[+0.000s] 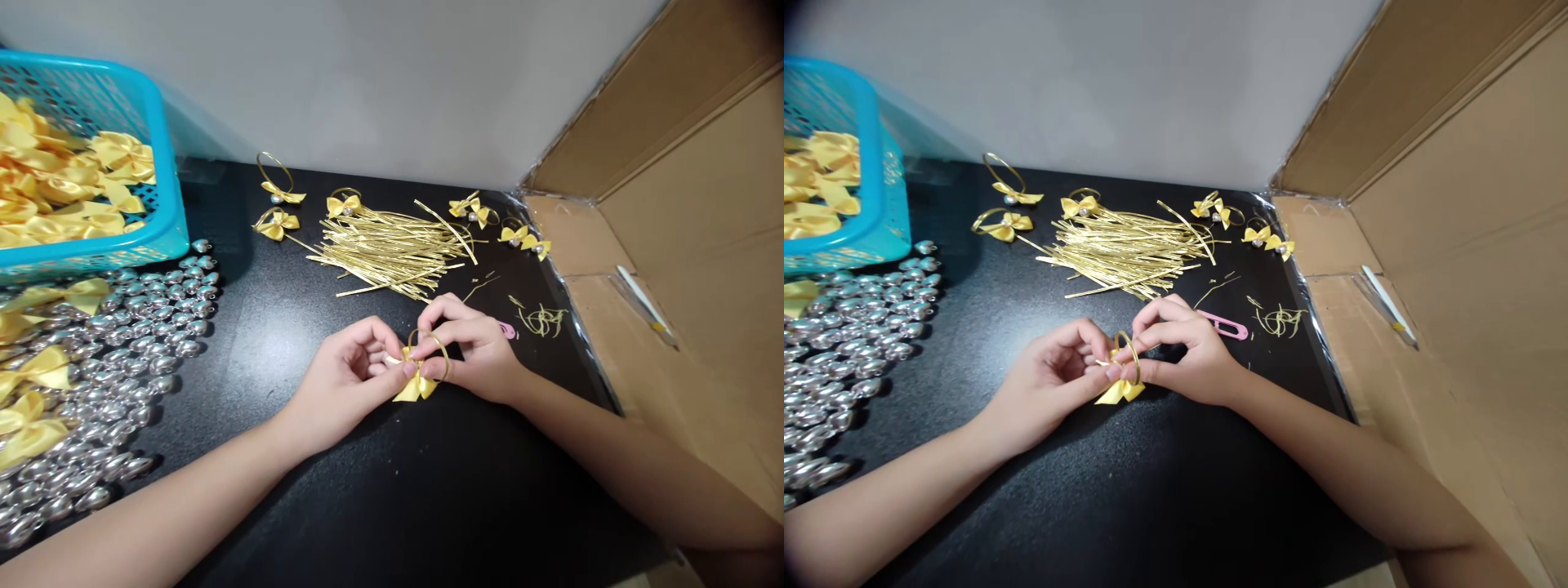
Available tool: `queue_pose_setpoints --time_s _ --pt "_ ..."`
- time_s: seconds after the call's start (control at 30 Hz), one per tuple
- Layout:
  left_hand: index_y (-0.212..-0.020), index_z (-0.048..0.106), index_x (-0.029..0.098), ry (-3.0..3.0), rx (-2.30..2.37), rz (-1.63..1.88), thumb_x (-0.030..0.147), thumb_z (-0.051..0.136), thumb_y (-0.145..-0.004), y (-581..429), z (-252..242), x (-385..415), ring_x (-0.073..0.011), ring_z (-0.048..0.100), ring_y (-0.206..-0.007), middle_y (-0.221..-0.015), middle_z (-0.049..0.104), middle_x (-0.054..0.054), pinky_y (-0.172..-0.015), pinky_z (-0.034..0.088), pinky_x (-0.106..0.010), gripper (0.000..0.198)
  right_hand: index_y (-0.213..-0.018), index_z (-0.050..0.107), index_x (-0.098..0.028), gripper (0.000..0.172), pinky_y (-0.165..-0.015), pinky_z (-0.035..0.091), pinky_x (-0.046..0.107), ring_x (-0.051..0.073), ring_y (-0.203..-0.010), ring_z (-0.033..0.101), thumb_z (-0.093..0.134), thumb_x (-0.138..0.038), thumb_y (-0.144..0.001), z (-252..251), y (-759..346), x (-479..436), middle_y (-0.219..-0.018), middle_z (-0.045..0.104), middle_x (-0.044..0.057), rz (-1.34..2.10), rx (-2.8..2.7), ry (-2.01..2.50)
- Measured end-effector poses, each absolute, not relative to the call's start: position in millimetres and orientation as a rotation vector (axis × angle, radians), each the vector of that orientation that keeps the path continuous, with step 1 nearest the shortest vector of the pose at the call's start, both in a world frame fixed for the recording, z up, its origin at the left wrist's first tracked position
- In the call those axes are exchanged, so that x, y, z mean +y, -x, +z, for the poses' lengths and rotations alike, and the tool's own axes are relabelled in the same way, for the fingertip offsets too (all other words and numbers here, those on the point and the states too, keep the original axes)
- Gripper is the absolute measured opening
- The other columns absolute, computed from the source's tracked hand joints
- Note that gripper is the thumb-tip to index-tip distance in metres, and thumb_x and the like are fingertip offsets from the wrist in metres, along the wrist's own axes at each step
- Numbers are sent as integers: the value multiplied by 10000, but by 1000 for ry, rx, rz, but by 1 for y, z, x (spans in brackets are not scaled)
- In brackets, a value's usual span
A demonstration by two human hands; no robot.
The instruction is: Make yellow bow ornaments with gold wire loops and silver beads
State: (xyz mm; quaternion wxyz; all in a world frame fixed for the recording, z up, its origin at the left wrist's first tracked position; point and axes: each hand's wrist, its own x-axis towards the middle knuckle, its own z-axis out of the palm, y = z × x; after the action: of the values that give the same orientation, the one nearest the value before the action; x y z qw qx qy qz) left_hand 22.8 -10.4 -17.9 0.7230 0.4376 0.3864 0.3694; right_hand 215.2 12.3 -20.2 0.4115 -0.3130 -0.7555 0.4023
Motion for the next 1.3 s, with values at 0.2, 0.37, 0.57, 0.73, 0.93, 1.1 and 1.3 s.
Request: queue_pose_setpoints --time_s 0.2,0.37,0.57,0.73,0.93,1.1,1.3 --pt "-721 525 172 -986 853 826 227 779 -726 -22 -20 -10 -53 438 -543 -633 537 47 -506 362 -160 260 -818 760 -257 109 -762 457 333 145 -803 526 713 -355 -809 -23 -214 11 -796 581 10 988 -1902 811" --pt "-720 521 170 -982 858 827 230 777 -727 -23 -19 -10 -50 420 -527 -611 512 55 -495 349 -158 263 -798 760 -249 102 -733 467 328 143 -779 523 717 -342 -809 -23 -213 10 -772 582 11 949 -1871 812" --pt "-716 514 172 -968 869 823 244 783 -720 -24 -17 -10 -56 437 -519 -620 525 47 -495 355 -170 278 -757 743 -228 77 -690 465 324 148 -752 528 729 -291 -798 -22 -211 6 -732 590 14 841 -1844 824" --pt "-711 510 176 -982 889 837 236 787 -710 -23 -17 -11 -60 436 -517 -620 526 46 -483 348 -172 284 -752 727 -216 65 -680 461 321 138 -724 536 727 -263 -797 -21 -210 6 -722 583 5 859 -1785 829" --pt "-710 514 165 -947 862 865 194 785 -709 -24 -15 -11 -39 430 -519 -634 547 55 -485 357 -142 273 -787 726 -228 38 -718 459 325 133 -744 554 712 -193 -796 -17 -214 8 -756 596 2 1007 -1688 850" --pt "-711 517 163 -949 861 860 184 789 -700 -24 -15 -11 -41 453 -527 -647 570 48 -492 372 -142 274 -850 738 -231 77 -773 479 349 151 -802 574 669 -250 -822 -19 -220 11 -825 615 22 1138 -1647 869" --pt "-711 512 169 -973 883 844 225 785 -709 -23 -15 -10 -56 462 -531 -650 563 39 -495 376 -166 278 -819 724 -213 103 -746 461 343 148 -792 556 749 -296 -765 -22 -218 13 -811 592 17 1160 -1757 785"
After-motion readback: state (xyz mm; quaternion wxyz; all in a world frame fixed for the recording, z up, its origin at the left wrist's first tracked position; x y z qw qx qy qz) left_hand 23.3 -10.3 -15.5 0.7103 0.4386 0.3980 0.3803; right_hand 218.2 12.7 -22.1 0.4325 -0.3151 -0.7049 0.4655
